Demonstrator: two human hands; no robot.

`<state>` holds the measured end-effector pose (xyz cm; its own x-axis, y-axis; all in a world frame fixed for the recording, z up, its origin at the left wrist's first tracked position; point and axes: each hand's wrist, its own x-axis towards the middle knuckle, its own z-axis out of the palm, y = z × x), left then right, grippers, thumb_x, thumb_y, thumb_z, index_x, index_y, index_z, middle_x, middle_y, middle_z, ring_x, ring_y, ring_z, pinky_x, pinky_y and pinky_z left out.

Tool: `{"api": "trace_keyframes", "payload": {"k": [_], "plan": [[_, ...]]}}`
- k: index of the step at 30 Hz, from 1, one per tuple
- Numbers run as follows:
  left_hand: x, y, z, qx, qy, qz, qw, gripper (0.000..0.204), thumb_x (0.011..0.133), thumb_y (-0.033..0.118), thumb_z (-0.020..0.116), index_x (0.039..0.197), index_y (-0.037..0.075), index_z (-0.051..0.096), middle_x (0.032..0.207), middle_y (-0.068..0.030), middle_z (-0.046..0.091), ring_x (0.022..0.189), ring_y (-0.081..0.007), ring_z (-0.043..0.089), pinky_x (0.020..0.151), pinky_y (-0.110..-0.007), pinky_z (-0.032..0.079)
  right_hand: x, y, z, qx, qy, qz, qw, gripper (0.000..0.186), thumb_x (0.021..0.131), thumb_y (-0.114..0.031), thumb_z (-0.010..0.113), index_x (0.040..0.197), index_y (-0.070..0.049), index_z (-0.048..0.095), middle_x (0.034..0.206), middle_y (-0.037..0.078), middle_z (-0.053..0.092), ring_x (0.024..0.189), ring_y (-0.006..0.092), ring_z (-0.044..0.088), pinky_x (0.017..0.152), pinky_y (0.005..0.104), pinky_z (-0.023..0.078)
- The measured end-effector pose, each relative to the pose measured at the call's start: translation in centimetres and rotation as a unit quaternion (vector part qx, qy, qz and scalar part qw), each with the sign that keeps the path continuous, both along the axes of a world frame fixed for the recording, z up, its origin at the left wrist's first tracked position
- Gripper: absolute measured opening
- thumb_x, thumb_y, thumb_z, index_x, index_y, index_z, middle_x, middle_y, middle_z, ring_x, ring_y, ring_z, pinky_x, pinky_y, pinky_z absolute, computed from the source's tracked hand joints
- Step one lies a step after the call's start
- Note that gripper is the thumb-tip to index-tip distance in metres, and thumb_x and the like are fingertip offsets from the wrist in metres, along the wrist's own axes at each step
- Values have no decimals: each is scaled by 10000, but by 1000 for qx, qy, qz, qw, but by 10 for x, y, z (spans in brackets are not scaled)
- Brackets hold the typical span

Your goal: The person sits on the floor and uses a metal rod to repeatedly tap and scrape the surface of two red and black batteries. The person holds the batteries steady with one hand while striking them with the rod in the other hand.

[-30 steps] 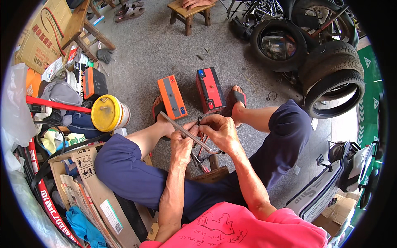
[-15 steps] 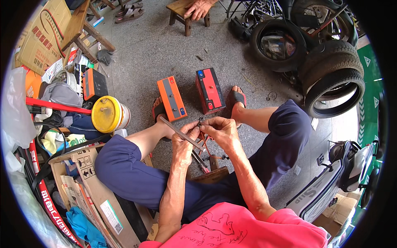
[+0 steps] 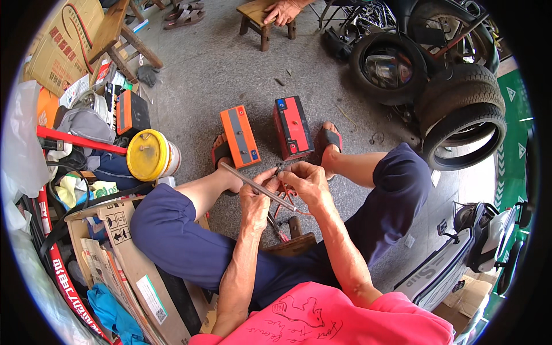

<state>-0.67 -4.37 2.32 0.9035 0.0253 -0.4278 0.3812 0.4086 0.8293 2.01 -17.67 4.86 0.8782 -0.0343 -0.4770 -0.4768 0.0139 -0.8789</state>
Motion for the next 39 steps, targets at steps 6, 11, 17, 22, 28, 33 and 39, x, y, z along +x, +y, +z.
{"api": "trace_keyframes", "payload": {"k": [6, 11, 17, 22, 28, 33, 39], "plan": [[-1, -3, -6, -5, -33, 23, 999, 345, 889, 113, 665, 1196, -27, 593, 956, -108, 683, 769, -143, 669, 653, -231, 543, 10, 3, -8, 108, 27, 8, 994, 171, 788, -115, 692, 814, 36, 615, 736, 65, 651, 642, 108, 579, 573, 254, 453], [0, -8, 0, -85, -23, 98, 991, 364, 946, 190, 589, 1234, -28, 548, 991, -143, 675, 759, -198, 700, 574, -233, 563, 35, -1, -20, -12, -55, 71, 996, 202, 831, -132, 648, 879, 54, 584, 725, 98, 637, 649, 136, 602, 533, 275, 491], [3, 9, -4, -117, 77, 166, 976, 287, 908, 241, 642, 1058, -5, 629, 857, -128, 682, 645, -180, 682, 474, -234, 511, 110, 20, 12, -290, -205, 232, 906, 193, 733, -147, 679, 853, 2, 658, 755, 143, 681, 690, 244, 674, 642, 368, 521], [6, 20, -17, -117, 140, 243, 953, 184, 884, 175, 659, 955, 6, 644, 749, -100, 677, 565, -154, 643, 483, -236, 496, 177, 56, -12, -393, -216, 241, 861, 197, 723, -174, 709, 868, -41, 709, 755, 106, 699, 686, 200, 667, 669, 333, 519], [11, 14, -16, -134, 143, 286, 938, 184, 896, 162, 635, 943, -15, 643, 713, -99, 663, 534, -130, 603, 485, -245, 467, 213, 91, -72, -415, -179, 211, 867, 182, 718, -203, 721, 847, -76, 738, 777, 88, 714, 716, 203, 682, 696, 323, 529], [15, 12, -23, -135, 134, 303, 934, 184, 906, 156, 621, 937, -22, 654, 689, -93, 660, 518, -111, 585, 478, -236, 429, 224, 97, -100, -433, -126, 223, 864, 163, 714, -210, 714, 846, -122, 753, 825, 98, 717, 813, 254, 694, 761, 356, 537], [17, 11, -26, -141, 128, 313, 931, 181, 912, 139, 618, 931, -39, 651, 682, -91, 658, 512, -106, 583, 481, -233, 430, 226, 92, -118, -436, -139, 232, 858, 232, 684, -214, 753, 861, -65, 751, 795, 103, 719, 731, 200, 683, 720, 316, 518]]}}
